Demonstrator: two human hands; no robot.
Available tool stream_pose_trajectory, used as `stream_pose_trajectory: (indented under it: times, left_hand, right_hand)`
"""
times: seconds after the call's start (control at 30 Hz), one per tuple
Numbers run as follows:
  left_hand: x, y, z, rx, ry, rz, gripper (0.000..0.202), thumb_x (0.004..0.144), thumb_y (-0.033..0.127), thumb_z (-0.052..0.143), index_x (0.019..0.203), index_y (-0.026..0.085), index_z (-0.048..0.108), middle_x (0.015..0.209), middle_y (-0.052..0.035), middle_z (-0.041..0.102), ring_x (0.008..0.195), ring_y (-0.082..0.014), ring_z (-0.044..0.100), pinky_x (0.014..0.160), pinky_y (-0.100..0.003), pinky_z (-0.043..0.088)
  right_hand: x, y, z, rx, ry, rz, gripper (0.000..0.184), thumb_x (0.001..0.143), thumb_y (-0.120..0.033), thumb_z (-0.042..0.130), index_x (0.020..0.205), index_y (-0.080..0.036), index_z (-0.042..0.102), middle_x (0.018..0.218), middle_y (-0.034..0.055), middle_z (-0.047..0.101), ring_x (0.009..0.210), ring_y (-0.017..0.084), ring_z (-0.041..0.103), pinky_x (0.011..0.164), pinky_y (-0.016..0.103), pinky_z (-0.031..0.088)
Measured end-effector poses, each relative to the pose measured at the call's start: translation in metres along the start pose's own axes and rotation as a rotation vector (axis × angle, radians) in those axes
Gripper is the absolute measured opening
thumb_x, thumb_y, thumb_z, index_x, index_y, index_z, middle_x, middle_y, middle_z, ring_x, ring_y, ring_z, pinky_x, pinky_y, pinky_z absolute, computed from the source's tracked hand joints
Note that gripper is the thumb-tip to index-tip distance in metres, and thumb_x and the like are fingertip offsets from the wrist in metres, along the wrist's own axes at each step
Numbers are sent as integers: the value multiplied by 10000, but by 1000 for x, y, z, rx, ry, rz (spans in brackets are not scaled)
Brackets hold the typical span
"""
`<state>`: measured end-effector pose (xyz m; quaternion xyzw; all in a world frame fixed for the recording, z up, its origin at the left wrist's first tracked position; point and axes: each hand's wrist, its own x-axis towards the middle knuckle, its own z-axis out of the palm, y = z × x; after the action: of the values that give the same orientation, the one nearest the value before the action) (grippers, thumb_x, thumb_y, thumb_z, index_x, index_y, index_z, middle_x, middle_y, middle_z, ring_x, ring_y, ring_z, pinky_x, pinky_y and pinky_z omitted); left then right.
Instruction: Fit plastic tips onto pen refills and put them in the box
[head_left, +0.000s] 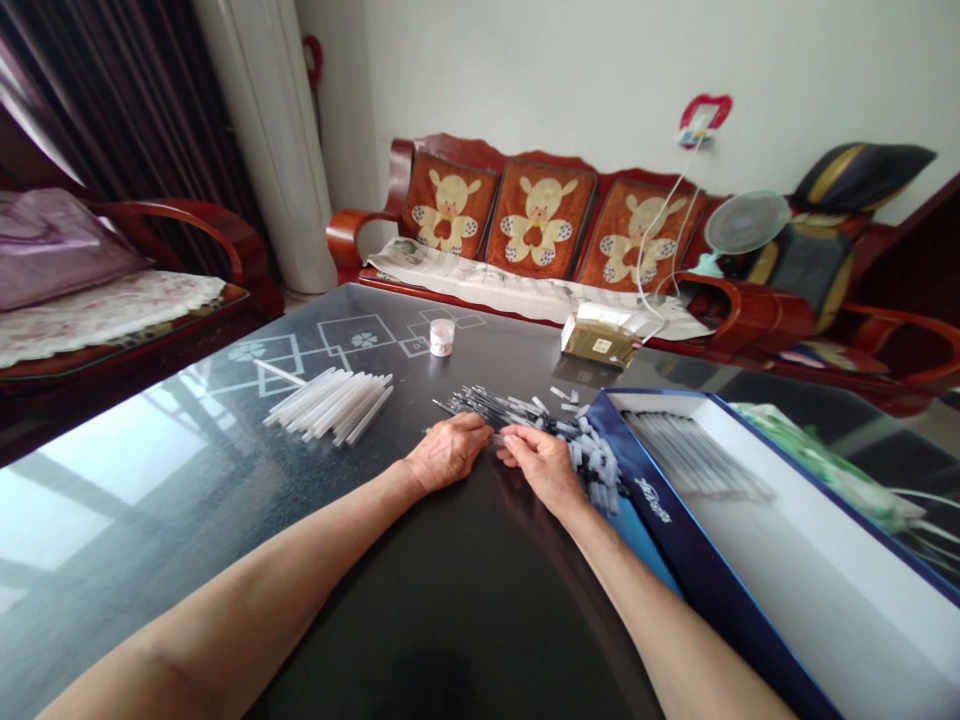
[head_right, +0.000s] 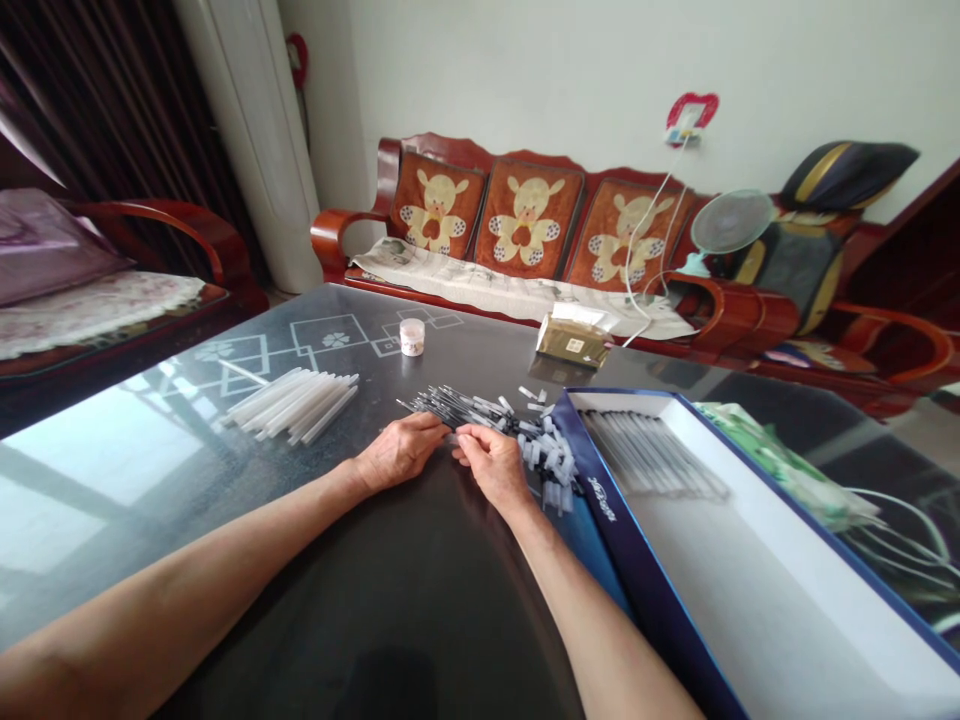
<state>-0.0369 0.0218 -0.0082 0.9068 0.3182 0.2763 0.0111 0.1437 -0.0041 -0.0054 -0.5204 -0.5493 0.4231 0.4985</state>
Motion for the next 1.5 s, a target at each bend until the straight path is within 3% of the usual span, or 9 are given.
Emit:
stream_pose_trajectory:
  times: [0.2,0.6,0.7,0.8,0.9,1.03,1.17,1.27,1.5]
  left_hand:
    - [0,0,0,27,17,13,341,978,204,303,978,148,640,884,-75,604,832,-158,596,749,-254,522]
    - [-1,-5,5,-33,180,44,378,949,212,411,1319,145,449,958,-84,620,881,-183,610,798,-306,543]
    - [1,-5,-3,-8,270,59,481,896,192,471,1370,154,398,1164,-130,583,1072,-237,566,938,-392,490]
    - [2,-6,-10,25,434,3,634,833,219,537,1425,149,322,1377,-175,447,1267,-312,435,1040,-484,393]
    - [1,-11,-12,63,563,-72,675,827,215,534,1449,147,282,1409,-189,416,1309,-318,397,1058,-490,366]
    - [1,-16,-6,88,523,-192,598,848,171,475,1428,161,329,1379,-172,456,1274,-290,441,1047,-455,388]
    - [1,-19,-1,85,494,-258,523,854,174,459,1374,169,410,1319,-154,508,1198,-273,497,1019,-443,418]
    - [0,-20,0,80,477,-269,463,862,173,448,1325,171,466,1275,-139,540,1152,-256,520,1001,-422,436]
    - [-1,-24,3,77,446,-274,363,875,169,426,1214,180,556,1187,-103,591,1066,-215,551,954,-360,468]
  right_hand:
    - [-1,2,2,-39,7,-17,333,741,-446,624,891,-158,700,716,50,726,639,193,699,600,304,578]
    - [-11,6,13,-561,114,-502,157,838,-195,523,924,-196,654,899,67,705,838,191,663,800,309,521]
    - [-14,-4,14,-617,107,-516,155,839,-177,509,925,-193,638,886,65,695,834,190,654,790,304,516]
    - [-16,-29,-2,-636,145,-519,136,837,-194,518,892,-199,642,868,50,685,814,176,645,778,286,510]
    - [-18,-57,-50,-725,268,-564,155,838,-263,525,858,-207,668,915,59,662,859,183,628,793,292,499]
    - [-18,-72,-145,-962,588,-372,212,771,-341,562,830,-202,710,865,67,652,786,196,612,755,312,485]
    - [-17,-55,-213,-1185,566,8,208,707,-324,582,777,-202,735,744,51,677,695,198,612,684,303,462]
    - [-17,-43,-222,-1288,432,132,212,722,-327,578,786,-222,751,802,46,711,709,188,633,638,269,443]
    - [-7,-39,-199,-1455,240,327,228,806,-324,529,794,-248,744,814,51,723,744,207,656,620,277,426]
